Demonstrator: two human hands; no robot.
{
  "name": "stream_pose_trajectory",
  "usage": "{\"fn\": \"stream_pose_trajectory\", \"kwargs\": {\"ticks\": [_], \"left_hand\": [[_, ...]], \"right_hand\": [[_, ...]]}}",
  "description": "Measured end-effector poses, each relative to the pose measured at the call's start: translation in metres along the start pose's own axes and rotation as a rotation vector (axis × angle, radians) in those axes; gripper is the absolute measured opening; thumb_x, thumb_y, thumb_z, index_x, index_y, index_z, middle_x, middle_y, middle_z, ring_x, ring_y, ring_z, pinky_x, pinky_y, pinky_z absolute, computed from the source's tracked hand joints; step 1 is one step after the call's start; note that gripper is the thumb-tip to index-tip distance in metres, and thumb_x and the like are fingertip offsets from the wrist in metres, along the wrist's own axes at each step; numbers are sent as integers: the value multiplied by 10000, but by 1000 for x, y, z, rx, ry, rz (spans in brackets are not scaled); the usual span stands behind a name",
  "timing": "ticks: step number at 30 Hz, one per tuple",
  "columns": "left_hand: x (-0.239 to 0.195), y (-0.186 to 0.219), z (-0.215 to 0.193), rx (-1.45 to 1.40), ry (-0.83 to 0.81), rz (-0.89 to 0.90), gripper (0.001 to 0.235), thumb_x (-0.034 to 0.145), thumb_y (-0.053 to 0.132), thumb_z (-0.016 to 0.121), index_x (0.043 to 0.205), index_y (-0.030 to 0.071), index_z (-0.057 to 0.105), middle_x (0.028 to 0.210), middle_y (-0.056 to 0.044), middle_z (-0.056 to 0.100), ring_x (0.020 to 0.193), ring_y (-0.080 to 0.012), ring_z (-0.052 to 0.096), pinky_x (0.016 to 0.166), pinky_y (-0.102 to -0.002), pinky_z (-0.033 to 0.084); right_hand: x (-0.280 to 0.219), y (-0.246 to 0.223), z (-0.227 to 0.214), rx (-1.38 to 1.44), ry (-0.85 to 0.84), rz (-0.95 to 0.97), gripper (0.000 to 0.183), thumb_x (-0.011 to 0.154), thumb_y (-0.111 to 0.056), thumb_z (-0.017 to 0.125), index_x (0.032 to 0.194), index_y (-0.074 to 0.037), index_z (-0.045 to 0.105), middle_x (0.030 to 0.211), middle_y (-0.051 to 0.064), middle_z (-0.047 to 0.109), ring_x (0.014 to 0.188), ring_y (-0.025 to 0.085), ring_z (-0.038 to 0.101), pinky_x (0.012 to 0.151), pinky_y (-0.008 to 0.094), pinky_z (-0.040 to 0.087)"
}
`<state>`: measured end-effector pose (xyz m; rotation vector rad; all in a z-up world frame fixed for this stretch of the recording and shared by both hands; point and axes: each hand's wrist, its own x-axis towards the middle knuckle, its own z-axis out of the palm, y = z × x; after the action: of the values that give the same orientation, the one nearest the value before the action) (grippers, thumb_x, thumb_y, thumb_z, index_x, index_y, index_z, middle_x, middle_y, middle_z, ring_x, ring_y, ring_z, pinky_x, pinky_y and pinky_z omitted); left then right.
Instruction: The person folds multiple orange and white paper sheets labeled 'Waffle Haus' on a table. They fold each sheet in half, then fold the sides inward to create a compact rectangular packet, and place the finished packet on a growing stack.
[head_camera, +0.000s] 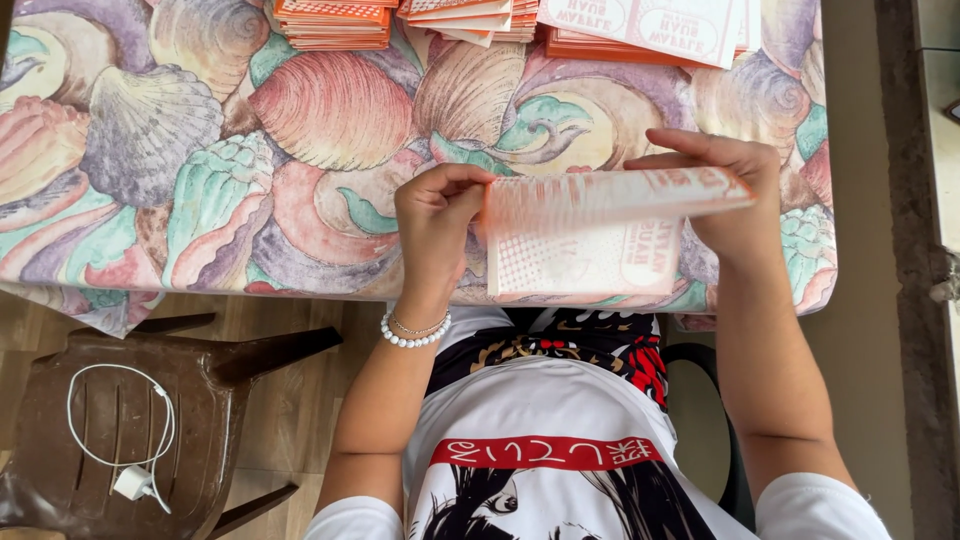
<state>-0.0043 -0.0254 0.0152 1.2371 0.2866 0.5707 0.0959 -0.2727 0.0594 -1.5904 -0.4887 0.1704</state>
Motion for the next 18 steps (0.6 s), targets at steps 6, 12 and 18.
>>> {"fn": "stream_pose_trajectory", "kwargs": {"ticks": [6, 12, 18], "left_hand": [[22, -6, -12, 495, -131, 214, 258, 760, -141, 676, 825, 77, 796, 819, -148, 769, 745, -200, 755, 655, -278, 616], [13, -4, -33, 775, -418, 544, 296, 914, -130, 597, 1054, 62, 774, 1123, -174, 702, 1031, -345, 681, 892, -419, 572], [-16, 3, -48, 932, -679, 671, 116, 928, -22, 743, 1042, -13, 755, 1139, -138, 646, 1013, -299, 637, 857, -420, 572]], "right_hand": [[33, 34, -19, -268, -323, -270, 225, 844, 169, 741, 978, -6, 782, 1056, 234, 756, 998, 350, 734, 953, 447, 552], [40, 55, -12, -353, -355, -206, 278, 927, 167, 682, 1054, -49, 801, 1169, 237, 744, 1104, 394, 712, 951, 457, 560], [54, 51, -30, -492, -649, -224, 489, 887, 194, 638, 1269, -104, 701, 1513, 236, 552, 1421, 380, 535, 1139, 429, 501]]}}
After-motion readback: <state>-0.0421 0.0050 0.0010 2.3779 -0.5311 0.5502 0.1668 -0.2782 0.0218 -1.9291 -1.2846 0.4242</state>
